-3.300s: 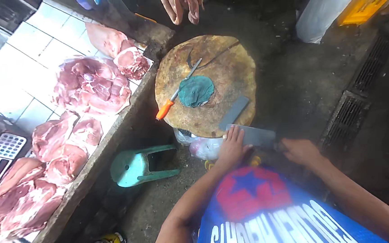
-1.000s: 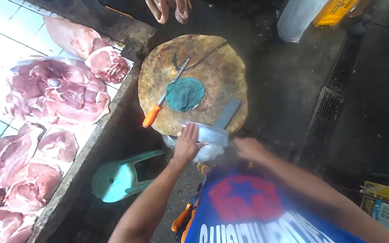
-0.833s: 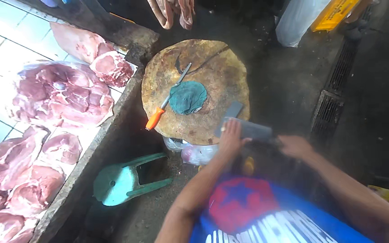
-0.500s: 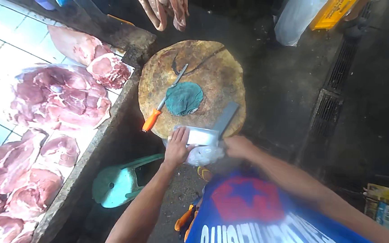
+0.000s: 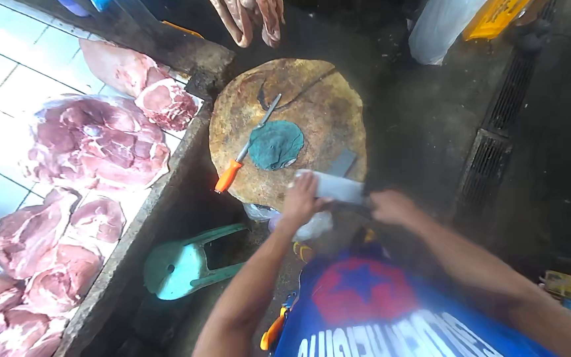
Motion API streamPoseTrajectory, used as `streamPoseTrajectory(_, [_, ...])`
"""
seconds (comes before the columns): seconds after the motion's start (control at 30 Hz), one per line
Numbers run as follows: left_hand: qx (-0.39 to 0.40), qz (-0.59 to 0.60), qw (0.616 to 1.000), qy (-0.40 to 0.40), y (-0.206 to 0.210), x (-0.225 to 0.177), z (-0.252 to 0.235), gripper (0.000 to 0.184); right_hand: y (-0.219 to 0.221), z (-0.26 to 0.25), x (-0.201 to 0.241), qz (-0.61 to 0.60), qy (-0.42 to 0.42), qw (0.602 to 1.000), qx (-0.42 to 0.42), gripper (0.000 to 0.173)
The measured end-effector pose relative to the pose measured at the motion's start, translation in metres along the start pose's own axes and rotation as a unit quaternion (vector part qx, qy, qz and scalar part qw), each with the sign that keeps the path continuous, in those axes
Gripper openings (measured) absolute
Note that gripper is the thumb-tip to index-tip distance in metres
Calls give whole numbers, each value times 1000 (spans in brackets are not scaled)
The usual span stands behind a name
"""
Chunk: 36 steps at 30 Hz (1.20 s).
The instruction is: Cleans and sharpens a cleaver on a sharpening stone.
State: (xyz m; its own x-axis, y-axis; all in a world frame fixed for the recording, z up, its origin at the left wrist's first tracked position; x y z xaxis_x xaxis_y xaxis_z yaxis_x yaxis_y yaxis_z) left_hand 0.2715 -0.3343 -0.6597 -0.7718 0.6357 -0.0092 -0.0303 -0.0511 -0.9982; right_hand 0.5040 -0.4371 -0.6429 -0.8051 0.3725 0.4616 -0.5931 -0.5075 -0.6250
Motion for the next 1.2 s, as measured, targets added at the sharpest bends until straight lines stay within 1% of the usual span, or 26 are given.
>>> streamPoseTrajectory(0.07, [0, -6, 1000, -28, 1, 59, 55, 78, 35, -13, 60, -6, -56, 998, 22, 28])
streamPoseTrajectory(0.1, [0, -8, 999, -42, -1, 77, 76, 78, 49, -16, 79, -5, -75, 997, 31, 26])
streamPoseTrajectory(0.13, [0, -12, 998, -54, -4, 85, 87, 78, 55, -16, 89, -2, -85, 996, 42, 27])
streamPoseTrajectory(0.17, [-1, -18, 998, -62, -8, 81, 87, 81, 53, -14, 88, -2, -87, 995, 49, 29])
streamPoseTrajectory(0.2, [2, -19, 998, -66, -11, 67, 80, 83, 46, -9, 74, -5, -84, 995, 47, 30])
streamPoseTrajectory(0.23, [11, -12, 998, -64, -13, 42, 66, 85, 36, -2, 49, -8, -73, 997, 39, 32])
streamPoseTrajectory(0.3, [16, 16, 999, -44, -14, -23, 25, 88, 9, 18, -16, 2, -21, 1000, 19, 36])
streamPoseTrajectory(0.37, [-7, 39, 999, -7, -12, -87, -14, 87, -16, 41, -79, 28, 38, 999, -8, 39])
streamPoseTrajectory(0.4, [-22, 43, 999, 8, -11, -108, -27, 87, -26, 49, -97, 41, 57, 997, -20, 39])
streamPoseTrajectory(0.43, [-24, 44, 999, 19, -10, -118, -35, 87, -32, 53, -102, 47, 66, 996, -25, 38])
streamPoseTrajectory(0.47, [-20, 41, 999, 23, -7, -113, -35, 87, -33, 52, -94, 49, 66, 996, -20, 37])
streamPoseTrajectory(0.5, [-13, 33, 999, 21, -3, -95, -29, 87, -27, 46, -73, 41, 58, 997, -7, 38])
streamPoseTrajectory(0.6, [-9, 2, 1000, -7, 8, 5, 27, 84, 19, 13, 17, 5, 0, 1000, 21, 36])
streamPoseTrajectory(0.67, [7, -12, 999, -36, 4, 65, 72, 81, 53, -5, 71, -3, -54, 998, 24, 32])
streamPoseTrajectory(0.7, [7, -18, 999, -44, -1, 82, 87, 80, 64, -10, 88, 1, -71, 997, 30, 32])
streamPoseTrajectory(0.73, [2, -28, 998, -50, -8, 88, 93, 80, 66, -11, 96, 2, -83, 996, 36, 31])
streamPoseTrajectory(0.77, [-2, -36, 998, -55, -13, 83, 91, 81, 61, -10, 93, 1, -87, 995, 41, 32])
streamPoseTrajectory(0.8, [-2, -33, 998, -58, -15, 66, 84, 82, 53, -4, 78, -3, -82, 996, 44, 34])
streamPoseTrajectory(0.87, [12, -5, 998, -55, -13, 6, 53, 86, 31, 14, 17, 3, -45, 998, 33, 36])
streamPoseTrajectory(0.93, [-3, 18, 1000, -26, -9, -67, 14, 90, 2, 39, -55, 25, 23, 999, 8, 39])
streamPoseTrajectory(0.97, [-19, 28, 999, -6, -10, -97, -5, 90, -13, 51, -83, 40, 50, 998, -8, 39])
streamPoseTrajectory(1.0, [-30, 36, 999, 12, -9, -118, -19, 90, -25, 59, -101, 52, 66, 996, -22, 37])
streamPoseTrajectory(1.03, [-35, 38, 998, 28, -8, -127, -27, 90, -32, 63, -105, 58, 75, 995, -26, 36])
streamPoseTrajectory(1.07, [-32, 38, 998, 34, -6, -121, -30, 90, -33, 61, -96, 60, 77, 995, -18, 35])
streamPoseTrajectory(1.1, [-27, 35, 998, 33, -3, -102, -27, 88, -28, 53, -76, 50, 71, 996, -3, 37])
streamPoseTrajectory(1.2, [-21, 12, 1000, 8, 6, 0, 22, 84, 19, 15, 11, -4, 10, 1000, 25, 37])
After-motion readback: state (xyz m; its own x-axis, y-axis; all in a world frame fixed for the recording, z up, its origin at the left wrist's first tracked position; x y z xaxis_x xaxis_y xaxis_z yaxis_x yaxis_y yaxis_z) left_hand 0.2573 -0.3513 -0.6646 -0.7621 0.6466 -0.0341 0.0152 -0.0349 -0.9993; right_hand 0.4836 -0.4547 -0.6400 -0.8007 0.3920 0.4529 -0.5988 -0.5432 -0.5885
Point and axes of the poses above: each hand's wrist, its own z-axis away from the middle knuckle, its own y-axis out of the palm, x = y × z, the point moved 8 cm from there along -z, towards the middle knuckle, and after that the axes turned 12 degrees about -z, right-handed, at the moved point
